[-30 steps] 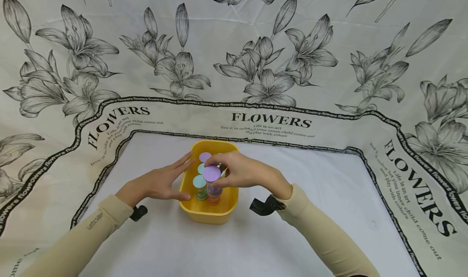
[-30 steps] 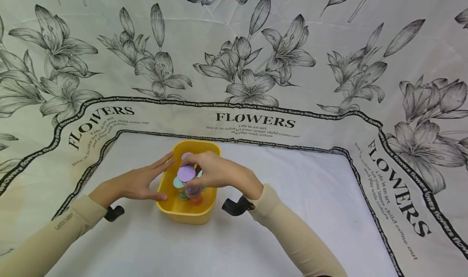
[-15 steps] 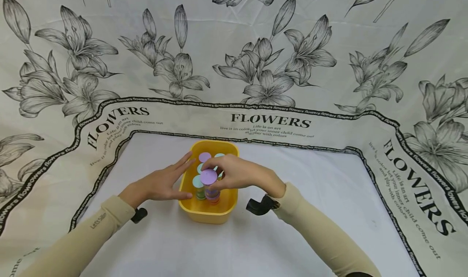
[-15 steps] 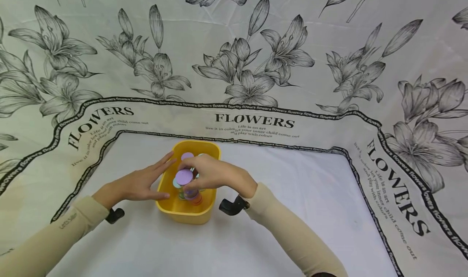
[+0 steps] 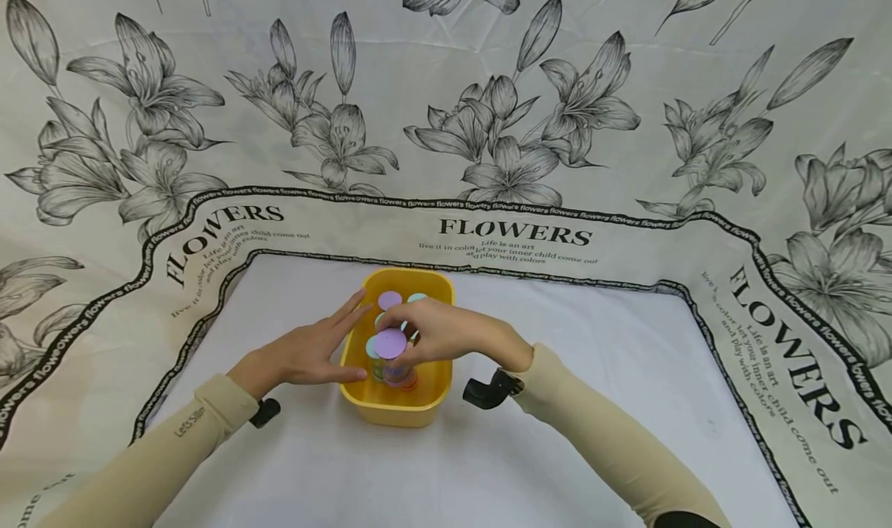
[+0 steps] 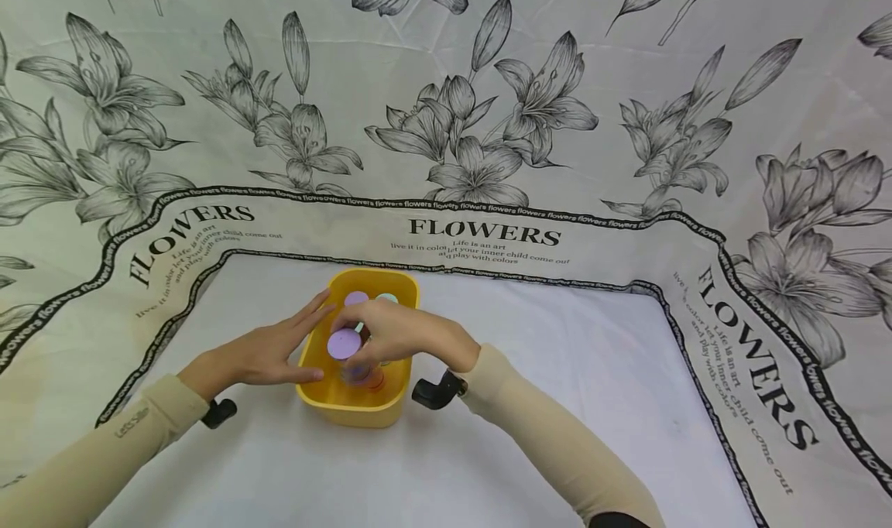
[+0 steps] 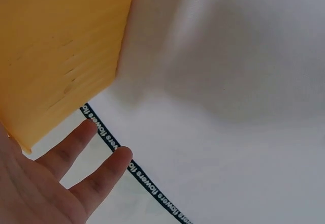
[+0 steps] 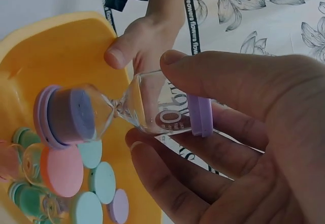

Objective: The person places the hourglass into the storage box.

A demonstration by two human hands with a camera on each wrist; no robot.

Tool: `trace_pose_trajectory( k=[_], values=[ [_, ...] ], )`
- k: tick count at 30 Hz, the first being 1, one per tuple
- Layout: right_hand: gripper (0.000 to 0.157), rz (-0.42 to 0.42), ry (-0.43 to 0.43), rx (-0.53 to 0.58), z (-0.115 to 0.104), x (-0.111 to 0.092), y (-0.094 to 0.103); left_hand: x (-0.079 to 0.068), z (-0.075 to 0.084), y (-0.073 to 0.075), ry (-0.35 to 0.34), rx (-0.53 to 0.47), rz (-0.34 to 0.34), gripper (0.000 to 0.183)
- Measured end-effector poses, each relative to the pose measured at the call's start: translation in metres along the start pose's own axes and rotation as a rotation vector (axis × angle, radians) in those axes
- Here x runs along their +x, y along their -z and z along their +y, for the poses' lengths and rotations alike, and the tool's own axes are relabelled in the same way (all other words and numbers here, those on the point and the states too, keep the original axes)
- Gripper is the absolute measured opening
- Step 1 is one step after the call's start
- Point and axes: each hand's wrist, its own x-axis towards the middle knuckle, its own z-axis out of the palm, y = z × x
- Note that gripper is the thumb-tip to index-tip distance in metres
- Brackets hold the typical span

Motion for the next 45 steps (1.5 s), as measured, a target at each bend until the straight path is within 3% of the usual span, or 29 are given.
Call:
trace_pose_trajectory(
  k=[9,16,27,36,45],
  values=[
    [0.043,-0.054,-0.026,0.017,0.000,0.006,-0.007,0.001,-0.001,-0.001,-0.016,-0.007,-0.002,0.103],
    [0.044,-0.084,-0.028,-0.037,0.004,0.010,-0.012,0.001,0.000,-0.001,-0.021,-0.009,0.001,0.104],
    [0.038,-0.213,-0.026,-0.187,0.004,0.029,-0.018,0.000,0.000,-0.002,-0.031,-0.004,0.000,0.104],
    [0.034,-0.294,-0.047,-0.243,0.010,0.046,-0.024,0.001,0.000,0.001,-0.029,0.005,0.001,0.104],
    [0.033,-0.319,-0.049,-0.253,0.017,0.052,-0.033,0.001,-0.002,0.000,-0.017,-0.007,-0.012,0.104]
  ],
)
